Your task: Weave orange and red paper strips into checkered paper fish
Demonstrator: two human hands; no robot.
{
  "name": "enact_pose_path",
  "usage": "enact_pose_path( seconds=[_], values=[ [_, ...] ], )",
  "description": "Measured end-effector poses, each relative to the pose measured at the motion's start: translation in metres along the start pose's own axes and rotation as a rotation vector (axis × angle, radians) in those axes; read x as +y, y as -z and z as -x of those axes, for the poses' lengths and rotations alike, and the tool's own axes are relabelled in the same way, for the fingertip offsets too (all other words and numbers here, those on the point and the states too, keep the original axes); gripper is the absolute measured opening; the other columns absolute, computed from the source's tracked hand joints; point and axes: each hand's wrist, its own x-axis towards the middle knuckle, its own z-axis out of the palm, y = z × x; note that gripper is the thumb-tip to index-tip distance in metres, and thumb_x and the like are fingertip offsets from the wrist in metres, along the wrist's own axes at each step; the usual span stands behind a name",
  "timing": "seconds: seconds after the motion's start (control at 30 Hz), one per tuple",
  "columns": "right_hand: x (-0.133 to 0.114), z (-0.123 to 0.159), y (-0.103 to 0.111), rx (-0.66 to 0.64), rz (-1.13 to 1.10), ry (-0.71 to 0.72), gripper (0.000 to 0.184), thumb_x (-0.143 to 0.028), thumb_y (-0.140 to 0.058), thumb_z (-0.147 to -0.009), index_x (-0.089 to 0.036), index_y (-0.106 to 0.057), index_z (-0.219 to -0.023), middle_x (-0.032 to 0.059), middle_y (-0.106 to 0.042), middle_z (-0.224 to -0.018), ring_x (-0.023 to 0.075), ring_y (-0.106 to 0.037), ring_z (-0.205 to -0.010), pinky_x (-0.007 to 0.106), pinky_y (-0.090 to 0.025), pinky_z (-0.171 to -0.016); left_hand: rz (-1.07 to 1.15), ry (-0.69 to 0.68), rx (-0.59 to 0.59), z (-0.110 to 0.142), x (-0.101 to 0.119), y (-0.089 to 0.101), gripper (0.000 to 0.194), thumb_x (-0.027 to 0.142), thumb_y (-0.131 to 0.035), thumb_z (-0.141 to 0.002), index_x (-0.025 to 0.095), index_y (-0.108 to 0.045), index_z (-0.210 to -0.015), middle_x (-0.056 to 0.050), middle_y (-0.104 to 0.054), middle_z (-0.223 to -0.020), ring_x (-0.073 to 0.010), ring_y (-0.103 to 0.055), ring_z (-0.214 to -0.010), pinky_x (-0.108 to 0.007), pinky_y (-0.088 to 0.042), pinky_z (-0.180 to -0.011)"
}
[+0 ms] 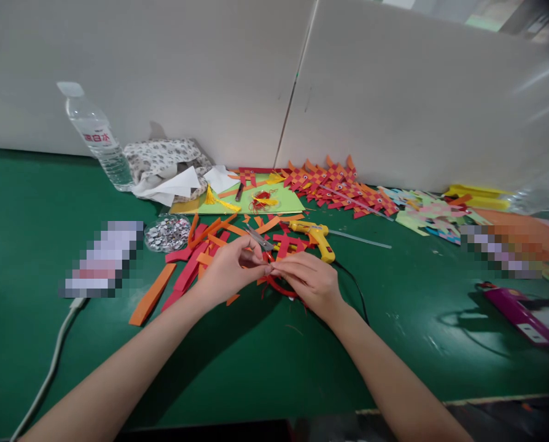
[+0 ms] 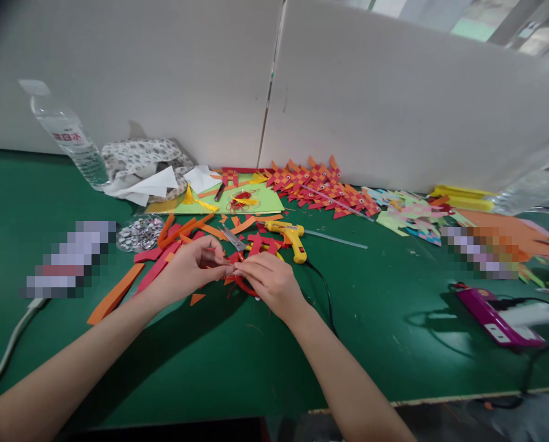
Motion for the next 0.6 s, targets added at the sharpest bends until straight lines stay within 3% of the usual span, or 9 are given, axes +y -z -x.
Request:
enact_pose_path(
  seconds=[0.6],
  values=[
    [-0.0007,-0.0008,0.0004,0.009,0.001,0.009,0.019,-0.013,-0.057,-0.083,-0.021,-0.069,-0.095,0.0057,-0.071,-0.085,0.0167,-0.065,-0.077,0.031,-0.054,-0.072,0.050,-0.024,-0.020,0.0002,-0.0033,-0.0007,0.032,0.026,-0.065,-0.070,0.022,-0.034,-0.068,0.002,-0.064,-0.068,-0.0151,-0.063,-0.066,-0.027,-0.046,-0.060]
  ],
)
